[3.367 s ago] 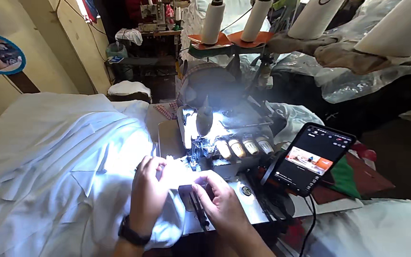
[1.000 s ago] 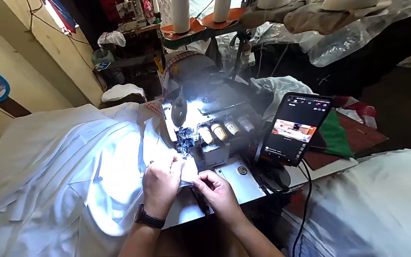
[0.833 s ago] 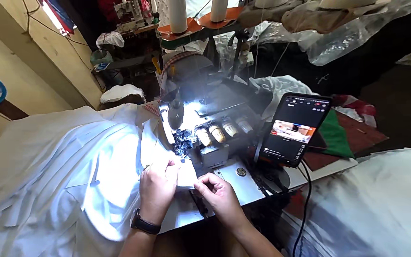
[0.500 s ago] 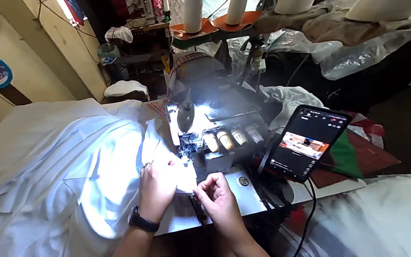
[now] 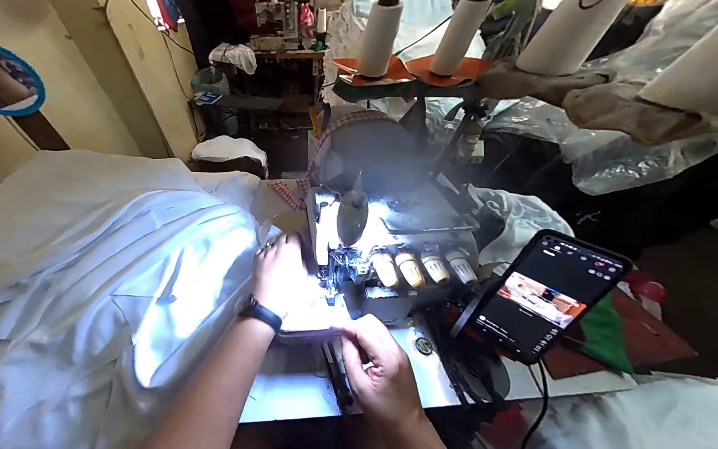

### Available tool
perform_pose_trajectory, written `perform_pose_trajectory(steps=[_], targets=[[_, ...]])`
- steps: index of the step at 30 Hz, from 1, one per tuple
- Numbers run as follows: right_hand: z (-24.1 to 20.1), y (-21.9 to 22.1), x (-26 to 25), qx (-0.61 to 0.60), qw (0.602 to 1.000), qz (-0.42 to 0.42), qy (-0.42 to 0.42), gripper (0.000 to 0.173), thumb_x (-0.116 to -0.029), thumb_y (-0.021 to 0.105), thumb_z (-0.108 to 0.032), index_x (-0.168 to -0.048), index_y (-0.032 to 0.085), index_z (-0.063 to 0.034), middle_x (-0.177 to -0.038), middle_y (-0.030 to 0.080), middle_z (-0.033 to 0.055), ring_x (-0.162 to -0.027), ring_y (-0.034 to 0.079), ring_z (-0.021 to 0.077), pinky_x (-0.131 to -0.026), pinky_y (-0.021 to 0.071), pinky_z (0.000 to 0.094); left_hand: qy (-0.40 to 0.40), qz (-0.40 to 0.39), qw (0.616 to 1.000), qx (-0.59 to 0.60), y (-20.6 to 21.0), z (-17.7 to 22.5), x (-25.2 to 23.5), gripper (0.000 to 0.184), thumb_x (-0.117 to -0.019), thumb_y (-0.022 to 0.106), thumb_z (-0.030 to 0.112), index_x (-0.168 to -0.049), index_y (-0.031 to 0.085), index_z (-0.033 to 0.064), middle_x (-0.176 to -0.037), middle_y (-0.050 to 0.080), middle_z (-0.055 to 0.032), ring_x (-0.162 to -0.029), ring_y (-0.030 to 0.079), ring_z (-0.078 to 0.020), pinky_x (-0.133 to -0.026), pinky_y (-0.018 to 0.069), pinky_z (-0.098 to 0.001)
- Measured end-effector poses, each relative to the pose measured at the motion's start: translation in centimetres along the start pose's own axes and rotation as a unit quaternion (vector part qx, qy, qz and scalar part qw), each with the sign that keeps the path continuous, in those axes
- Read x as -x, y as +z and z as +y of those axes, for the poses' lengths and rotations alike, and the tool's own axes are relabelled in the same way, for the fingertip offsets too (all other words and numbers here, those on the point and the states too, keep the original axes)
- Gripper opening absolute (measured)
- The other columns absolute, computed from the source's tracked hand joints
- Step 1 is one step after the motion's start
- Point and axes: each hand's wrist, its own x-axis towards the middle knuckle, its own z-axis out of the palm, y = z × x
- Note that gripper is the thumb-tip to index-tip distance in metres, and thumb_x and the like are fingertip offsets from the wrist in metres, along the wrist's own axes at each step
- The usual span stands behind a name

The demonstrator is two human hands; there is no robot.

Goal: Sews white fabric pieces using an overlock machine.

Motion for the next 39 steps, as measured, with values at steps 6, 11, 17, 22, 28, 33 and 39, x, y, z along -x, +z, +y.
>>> perform_pose_trajectory(steps=[6,11,17,22,28,33,39], targets=[[-0.4,-0.7,0.2,-0.018,0.999,-0.022,0.022,0.021,-0.0918,0.059,-0.014,-0.101,0.078,-0.0099,-0.085,0.066,-0.002,-0.07,0.059,-0.0011,-0.063,0.0514,0.0133,-0.017,0.055,0.997,0.052,1.0,-2.0,-1.3,0.022,-0.1048,0.053,0.018,-0.111,0.066,0.0015,-0.112,0.068,-0.019,-0.105,0.067,-0.0361,-0.091,0.0524,-0.0549],[-1.5,-1.0,-0.8,-0.056,0.998,-0.024,0.034,0.021,-0.0954,0.06,-0.017,-0.106,0.077,-0.008,-0.09,0.068,-0.0014,-0.072,0.06,-0.0029,-0.064,0.0519,0.0121,0.057,0.271,0.933,0.231,3.3,-4.9,4.8,0.02,-0.1035,0.053,0.015,-0.11,0.063,-0.0013,-0.1,0.064,-0.0151,-0.091,0.065,-0.0276,-0.08,0.0562,-0.0464],[-1.4,0.8,-0.7,-0.141,0.986,-0.083,-0.035,0.032,-0.0967,0.055,-0.007,-0.125,0.07,-0.0029,-0.129,0.068,0.0123,-0.114,0.067,0.0112,-0.097,0.0558,0.0246,0.196,0.348,0.895,0.201,5.3,-2.7,12.6,0.026,-0.1085,0.043,0.037,-0.099,0.056,0.0158,-0.09,0.061,-0.0008,-0.09,0.061,-0.0114,-0.092,0.0476,-0.0281],[0.7,-1.5,-0.2,-0.094,0.992,-0.084,-0.025,0.026,-0.0924,0.05,-0.004,-0.101,0.074,-0.0051,-0.103,0.07,0.0056,-0.102,0.065,0.0065,-0.093,0.0533,0.0205,0.25,0.362,0.883,0.161,6.4,-2.6,13.8,0.025,-0.1066,0.049,0.043,-0.104,0.057,0.0196,-0.101,0.06,0.0001,-0.101,0.058,-0.0141,-0.098,0.0439,-0.0291],[0.2,-5.2,-1.3,-0.186,0.982,-0.024,-0.011,0.016,-0.1015,0.054,-0.018,-0.106,0.07,-0.0176,-0.101,0.069,-0.0086,-0.093,0.065,-0.0013,-0.082,0.0555,0.0153,0.193,0.23,0.952,0.056,4.7,-3.0,14.1,0.034,-0.0782,0.076,0.033,-0.103,0.073,0.0095,-0.096,0.071,-0.0102,-0.084,0.071,-0.0261,-0.072,0.059,-0.0436],[-7.2,-0.5,1.6,-0.377,0.917,-0.123,0.047,0.044,-0.0918,0.076,-0.027,-0.13,0.058,-0.015,-0.117,0.068,-0.01,-0.109,0.064,0.0001,-0.095,0.0557,0.0237,0.017,0.141,0.737,0.66,-7.3,1.8,12.9,0.03,-0.1039,0.036,0.008,-0.122,0.059,0.003,-0.097,0.069,-0.0023,-0.086,0.068,-0.0052,-0.076,0.0587,-0.0246],[-11.1,-5.7,-2.9,-0.255,0.953,-0.139,-0.091,0.019,-0.1025,0.06,-0.022,-0.116,0.069,-0.0119,-0.108,0.072,-0.0057,-0.104,0.064,-0.0047,-0.092,0.0534,0.0159,0.119,0.471,0.569,0.663,-16.3,-0.7,16.6,0.036,-0.1064,0.03,0.009,-0.103,0.065,0.0138,-0.093,0.073,0.0029,-0.091,0.071,-0.0075,-0.081,0.0612,-0.0281]])
